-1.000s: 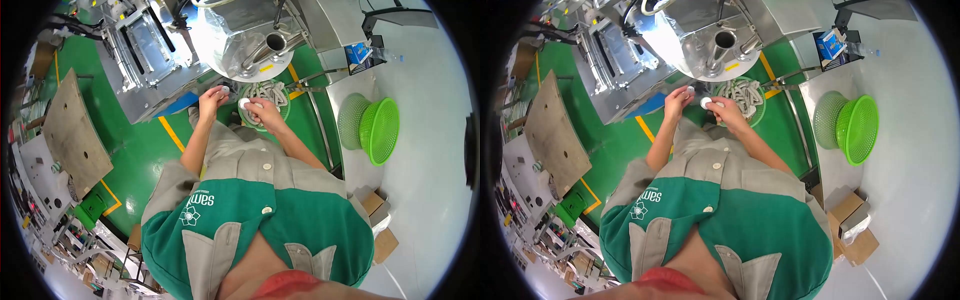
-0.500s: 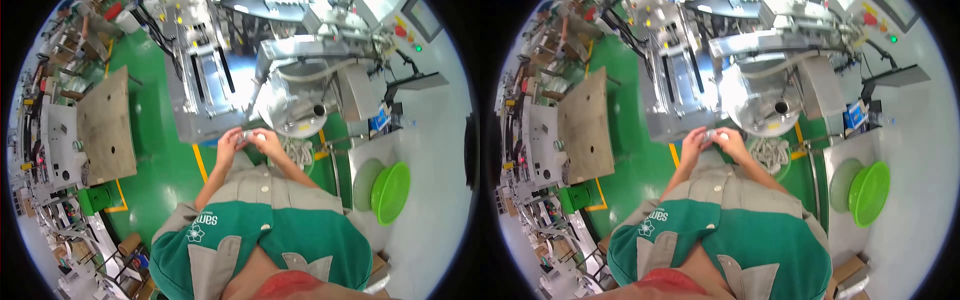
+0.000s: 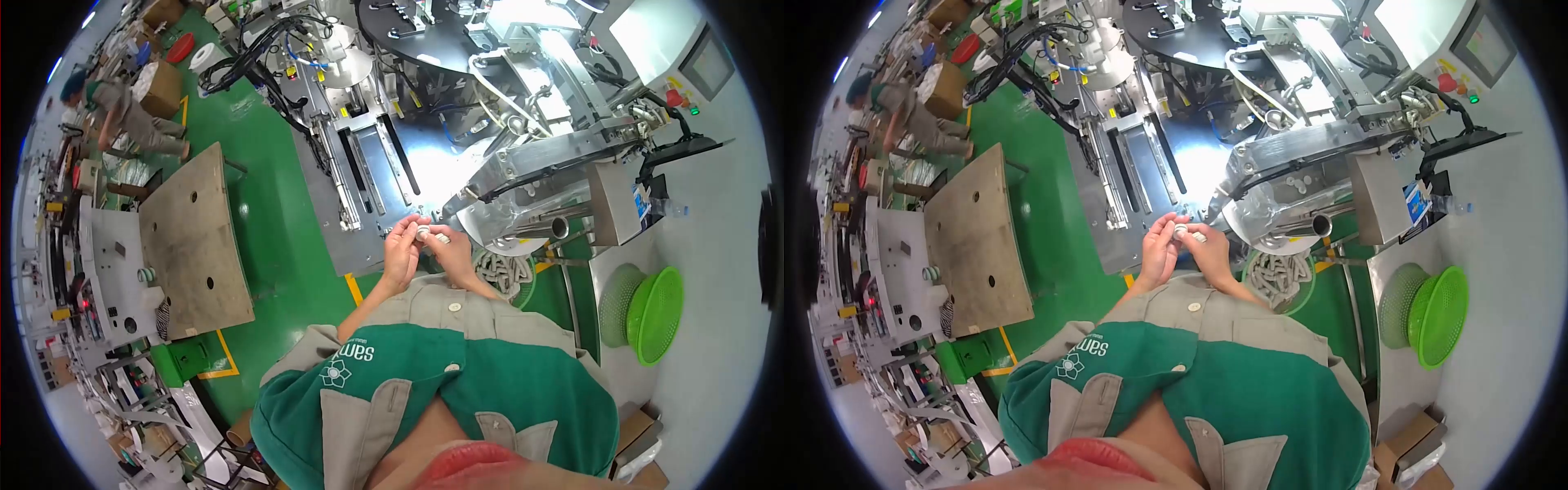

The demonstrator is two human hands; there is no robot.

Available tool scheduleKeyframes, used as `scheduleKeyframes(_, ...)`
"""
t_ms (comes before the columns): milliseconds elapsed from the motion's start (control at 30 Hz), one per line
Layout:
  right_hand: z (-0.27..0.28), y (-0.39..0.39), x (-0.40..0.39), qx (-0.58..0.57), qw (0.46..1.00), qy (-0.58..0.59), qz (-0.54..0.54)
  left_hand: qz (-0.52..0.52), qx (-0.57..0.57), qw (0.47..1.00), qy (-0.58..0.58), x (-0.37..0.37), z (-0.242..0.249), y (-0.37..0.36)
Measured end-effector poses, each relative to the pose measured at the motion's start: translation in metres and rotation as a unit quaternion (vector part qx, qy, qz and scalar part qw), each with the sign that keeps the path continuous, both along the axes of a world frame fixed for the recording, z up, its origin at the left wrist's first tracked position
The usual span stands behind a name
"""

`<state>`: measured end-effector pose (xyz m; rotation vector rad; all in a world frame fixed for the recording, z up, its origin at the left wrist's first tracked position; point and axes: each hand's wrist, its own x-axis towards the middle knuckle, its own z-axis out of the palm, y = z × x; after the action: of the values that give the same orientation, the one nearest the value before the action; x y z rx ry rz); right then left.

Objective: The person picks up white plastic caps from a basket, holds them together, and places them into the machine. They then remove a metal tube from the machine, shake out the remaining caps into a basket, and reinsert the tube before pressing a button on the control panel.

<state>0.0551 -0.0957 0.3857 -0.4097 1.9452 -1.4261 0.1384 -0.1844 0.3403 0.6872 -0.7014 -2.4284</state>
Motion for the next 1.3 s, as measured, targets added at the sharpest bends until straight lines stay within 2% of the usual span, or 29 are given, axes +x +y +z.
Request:
scheduleKeyframes(200,0.004,-0.013,-0.003,-0.002,0.994,-0.109,-0.007,-0.077,0.038,0.996,-0.034,-0.004,-0.004,-0.018)
scheduleKeyframes(267,0.004,-0.019,-0.001,0.029,0.996,-0.074,-0.034,-0.055,0.042,0.996,-0.06,-0.006,0.0,-0.016)
scheduleKeyframes(400,-0.025,-0.024,0.002,0.052,0.982,0.184,-0.006,-0.115,0.069,0.981,-0.141,0.005,-0.001,-0.02)
scheduleKeyframes(533,-0.042,-0.029,0.015,0.041,0.972,0.229,0.034,-0.062,0.063,0.98,-0.178,0.013,-0.021,-0.021)
scheduleKeyframes(600,-0.05,-0.031,0.02,0.071,0.979,0.185,0.036,-0.037,0.118,0.978,-0.165,0.021,-0.037,-0.022)
scheduleKeyframes(767,-0.062,-0.037,0.034,0.085,0.968,0.219,0.093,0.001,0.126,0.975,-0.184,0.042,-0.081,-0.023)
scheduleKeyframes(867,-0.07,-0.041,0.039,0.058,0.977,0.162,0.124,0.016,0.129,0.964,-0.232,0.052,-0.066,-0.032)
scheduleKeyframes(933,-0.088,-0.044,0.042,0.008,0.989,0.097,0.112,0.006,0.074,0.968,-0.238,0.063,-0.066,-0.044)
scheduleKeyframes(1000,-0.086,-0.047,0.038,-0.05,0.995,0.02,0.088,-0.023,-0.089,0.932,-0.351,0.062,-0.045,-0.061)
scheduleKeyframes(1033,-0.078,-0.045,0.027,-0.017,0.988,-0.12,0.095,-0.049,-0.215,0.884,-0.412,0.07,-0.047,-0.071)
scheduleKeyframes(1067,-0.08,-0.043,0.02,-0.03,0.975,-0.205,0.075,-0.073,-0.337,0.817,-0.462,0.078,-0.048,-0.081)
scheduleKeyframes(1133,-0.085,-0.041,0.008,-0.058,0.928,-0.368,0.036,-0.163,-0.457,0.695,-0.53,0.082,-0.044,-0.094)
scheduleKeyframes(1167,-0.081,-0.04,0.002,-0.063,0.926,-0.37,0.028,-0.205,-0.511,0.622,-0.556,0.085,-0.042,-0.099)
scheduleKeyframes(1267,-0.077,-0.035,-0.008,-0.072,0.923,-0.379,0.015,-0.182,-0.666,0.55,-0.471,0.097,-0.071,-0.105)
scheduleKeyframes(1300,-0.073,-0.033,-0.011,-0.073,0.922,-0.379,0.017,-0.191,-0.659,0.557,-0.469,0.097,-0.076,-0.105)
